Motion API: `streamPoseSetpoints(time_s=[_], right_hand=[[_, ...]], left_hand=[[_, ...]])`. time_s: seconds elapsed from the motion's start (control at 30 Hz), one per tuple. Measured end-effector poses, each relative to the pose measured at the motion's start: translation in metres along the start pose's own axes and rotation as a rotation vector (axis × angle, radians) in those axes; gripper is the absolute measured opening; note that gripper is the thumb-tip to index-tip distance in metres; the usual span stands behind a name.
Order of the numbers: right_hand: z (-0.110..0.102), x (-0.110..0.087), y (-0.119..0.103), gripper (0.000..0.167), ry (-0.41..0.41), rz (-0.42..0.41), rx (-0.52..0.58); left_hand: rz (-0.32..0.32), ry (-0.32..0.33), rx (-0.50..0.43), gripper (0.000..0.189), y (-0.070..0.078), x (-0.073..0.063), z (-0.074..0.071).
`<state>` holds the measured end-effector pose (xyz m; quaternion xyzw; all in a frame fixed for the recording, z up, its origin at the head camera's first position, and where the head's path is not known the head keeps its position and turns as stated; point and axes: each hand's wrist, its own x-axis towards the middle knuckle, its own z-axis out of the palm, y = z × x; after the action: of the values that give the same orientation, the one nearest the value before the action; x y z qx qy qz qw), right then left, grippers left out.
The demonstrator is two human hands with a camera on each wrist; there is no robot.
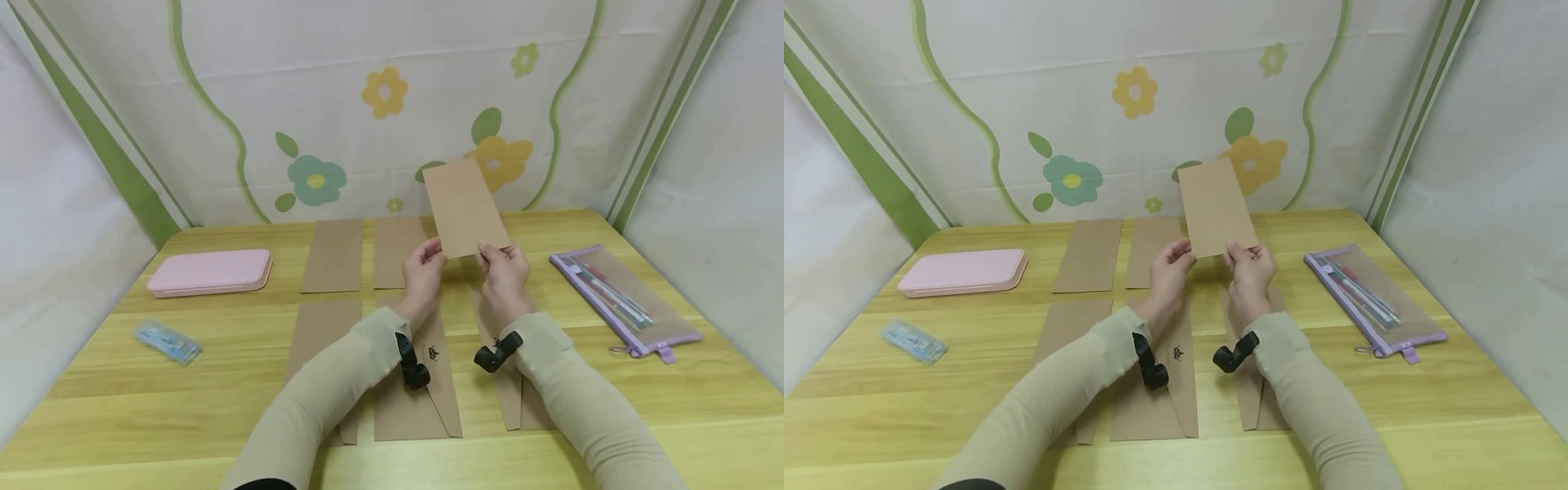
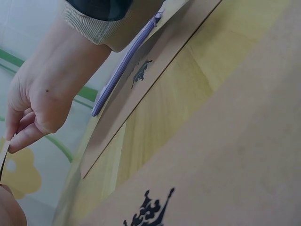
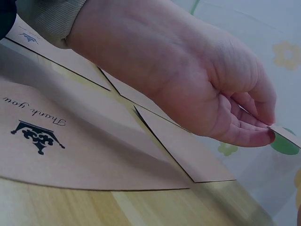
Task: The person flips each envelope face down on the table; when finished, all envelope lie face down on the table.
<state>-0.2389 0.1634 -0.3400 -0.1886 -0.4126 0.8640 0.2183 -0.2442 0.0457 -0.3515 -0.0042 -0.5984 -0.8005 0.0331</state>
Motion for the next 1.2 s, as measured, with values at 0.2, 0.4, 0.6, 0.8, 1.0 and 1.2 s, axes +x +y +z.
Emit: streamPoseSetpoints(time_s=[0.2,0.4,0.6,0.8,1.0,1.2], right_hand=[[-0.002,0.000,0.002,0.022,-0.004,0.038,0.002],[-0.014,0.006,-0.008,0.024,-0.145,0.099,-0.184],[-0.034,0.022,-0.034,0.053,-0.424,0.071,-0.565],[-0.050,0.035,-0.056,0.064,-0.635,0.087,-0.899],[-0.062,0.041,-0.060,0.067,-0.679,0.116,-1.052],[-0.071,0.049,-0.055,0.069,-0.652,0.207,-1.054]], left_hand=[[-0.010,0.009,-0.032,0.038,-0.003,0.000,-0.001],[-0.034,0.007,0.004,0.040,0.001,0.001,-0.002],[-0.012,-0.041,0.074,0.037,0.003,0.006,-0.004],[-0.071,-0.137,0.208,0.038,0.000,0.005,-0.003],[-0.174,-0.221,0.338,0.044,-0.006,0.003,-0.001],[-0.198,-0.299,0.443,0.050,-0.008,0.005,0.001]])
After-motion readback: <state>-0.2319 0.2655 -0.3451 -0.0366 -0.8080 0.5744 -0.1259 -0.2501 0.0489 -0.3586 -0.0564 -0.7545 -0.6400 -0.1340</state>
